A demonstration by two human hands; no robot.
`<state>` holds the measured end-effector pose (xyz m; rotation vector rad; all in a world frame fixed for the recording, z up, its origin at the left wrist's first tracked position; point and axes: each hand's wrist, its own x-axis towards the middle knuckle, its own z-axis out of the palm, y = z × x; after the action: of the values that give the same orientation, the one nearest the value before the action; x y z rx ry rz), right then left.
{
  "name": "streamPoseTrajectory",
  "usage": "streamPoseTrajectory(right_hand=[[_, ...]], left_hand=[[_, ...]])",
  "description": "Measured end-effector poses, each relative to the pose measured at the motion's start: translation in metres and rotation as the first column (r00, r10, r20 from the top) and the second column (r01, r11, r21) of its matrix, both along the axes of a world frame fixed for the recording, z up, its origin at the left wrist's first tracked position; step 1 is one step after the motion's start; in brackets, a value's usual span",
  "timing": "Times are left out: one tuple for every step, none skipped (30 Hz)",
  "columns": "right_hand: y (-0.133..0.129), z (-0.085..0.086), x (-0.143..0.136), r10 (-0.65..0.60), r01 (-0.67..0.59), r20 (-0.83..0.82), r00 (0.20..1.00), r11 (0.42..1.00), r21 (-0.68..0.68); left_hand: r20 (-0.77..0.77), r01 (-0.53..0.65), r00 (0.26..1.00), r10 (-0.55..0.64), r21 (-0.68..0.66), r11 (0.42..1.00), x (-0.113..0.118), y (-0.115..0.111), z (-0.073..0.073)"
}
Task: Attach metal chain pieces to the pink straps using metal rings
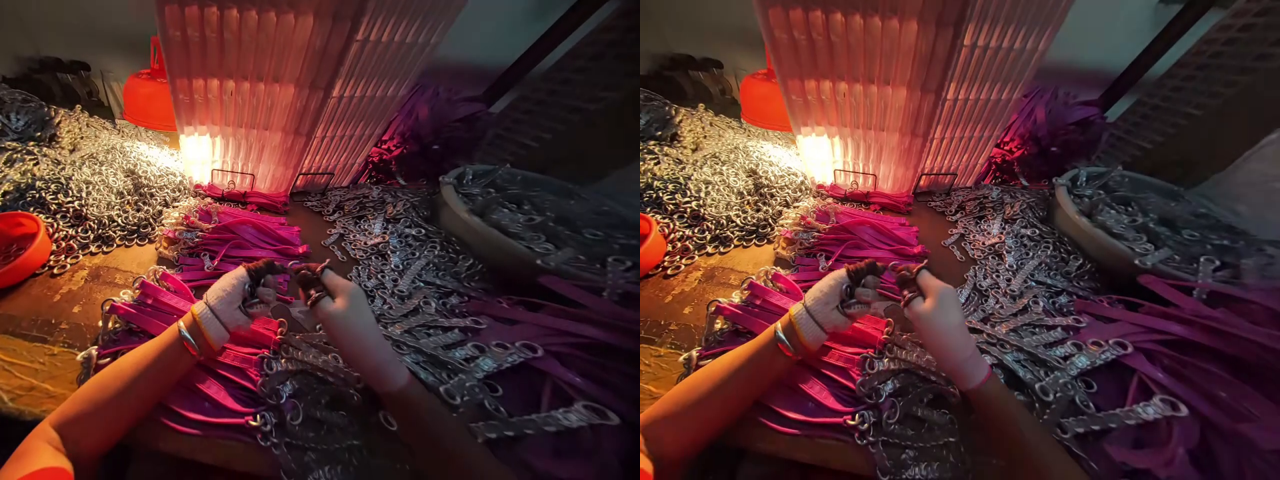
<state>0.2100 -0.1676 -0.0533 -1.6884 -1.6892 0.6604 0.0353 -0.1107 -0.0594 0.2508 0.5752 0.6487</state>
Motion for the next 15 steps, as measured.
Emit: streamPoseTrajectory(right_hand=[[0.004, -0.003, 0.009, -0.055, 0.055, 0.038, 0.998, 0.998, 0.008], [0.007, -0.007, 0.017, -0.086, 0.087, 0.108, 0.99, 0.996, -0.012], [0.01, -0.011, 0.023, -0.07, 0.084, 0.192, 0.979, 0.994, -0.066], [0.012, -0.016, 0.026, -0.008, 0.049, 0.276, 0.961, 0.989, -0.143], [0.014, -0.021, 0.027, 0.085, -0.003, 0.352, 0.932, 0.974, -0.228], [0.015, -0.026, 0.025, 0.182, -0.054, 0.413, 0.892, 0.952, -0.302], [0.017, -0.031, 0.022, 0.257, -0.09, 0.46, 0.85, 0.931, -0.355], [0.017, -0.035, 0.017, 0.308, -0.112, 0.492, 0.814, 0.915, -0.388], [0.018, -0.039, 0.012, 0.333, -0.12, 0.513, 0.791, 0.907, -0.403], [0.019, -0.041, 0.008, 0.337, -0.12, 0.523, 0.783, 0.906, -0.406], [0.019, -0.042, 0.006, 0.33, -0.114, 0.527, 0.783, 0.909, -0.4], [0.018, -0.041, 0.005, 0.321, -0.107, 0.531, 0.784, 0.913, -0.393], [0.017, -0.039, 0.006, 0.315, -0.11, 0.525, 0.79, 0.917, -0.384], [0.015, -0.036, 0.009, 0.313, -0.132, 0.492, 0.812, 0.921, -0.368], [0.012, -0.033, 0.013, 0.316, -0.173, 0.42, 0.851, 0.923, -0.344]], left_hand=[[0.02, -0.025, 0.999, 0.025, -0.037, 0.999, -0.004, 0.005, -0.003], [0.022, -0.046, 0.999, 0.047, -0.05, 0.998, -0.008, 0.01, -0.007], [-0.004, -0.058, 0.998, 0.058, -0.036, 0.998, -0.011, 0.014, -0.011], [-0.063, -0.053, 0.997, 0.054, 0.01, 0.999, -0.014, 0.017, -0.016], [-0.145, -0.032, 0.989, 0.042, 0.071, 0.997, -0.015, 0.02, -0.021], [-0.235, 0.0, 0.972, 0.033, 0.139, 0.99, -0.014, 0.021, -0.026], [-0.32, 0.037, 0.947, 0.032, 0.207, 0.978, -0.012, 0.022, -0.03], [-0.391, 0.073, 0.919, 0.037, 0.263, 0.962, -0.009, 0.022, -0.033], [-0.437, 0.101, 0.899, 0.041, 0.298, 0.949, -0.005, 0.021, -0.036], [-0.473, 0.127, 0.88, 0.049, 0.334, 0.934, -0.001, 0.021, -0.037], [-0.516, 0.161, 0.854, 0.073, 0.394, 0.905, 0.003, 0.02, -0.038], [-0.576, 0.226, 0.81, 0.109, 0.478, 0.849, 0.007, 0.02, -0.037], [-0.637, 0.319, 0.755, 0.156, 0.565, 0.761, 0.01, 0.019, -0.035], [-0.687, 0.433, 0.695, 0.21, 0.634, 0.641, 0.012, 0.018, -0.033], [-0.722, 0.547, 0.642, 0.258, 0.667, 0.506, 0.013, 0.017, -0.03]])
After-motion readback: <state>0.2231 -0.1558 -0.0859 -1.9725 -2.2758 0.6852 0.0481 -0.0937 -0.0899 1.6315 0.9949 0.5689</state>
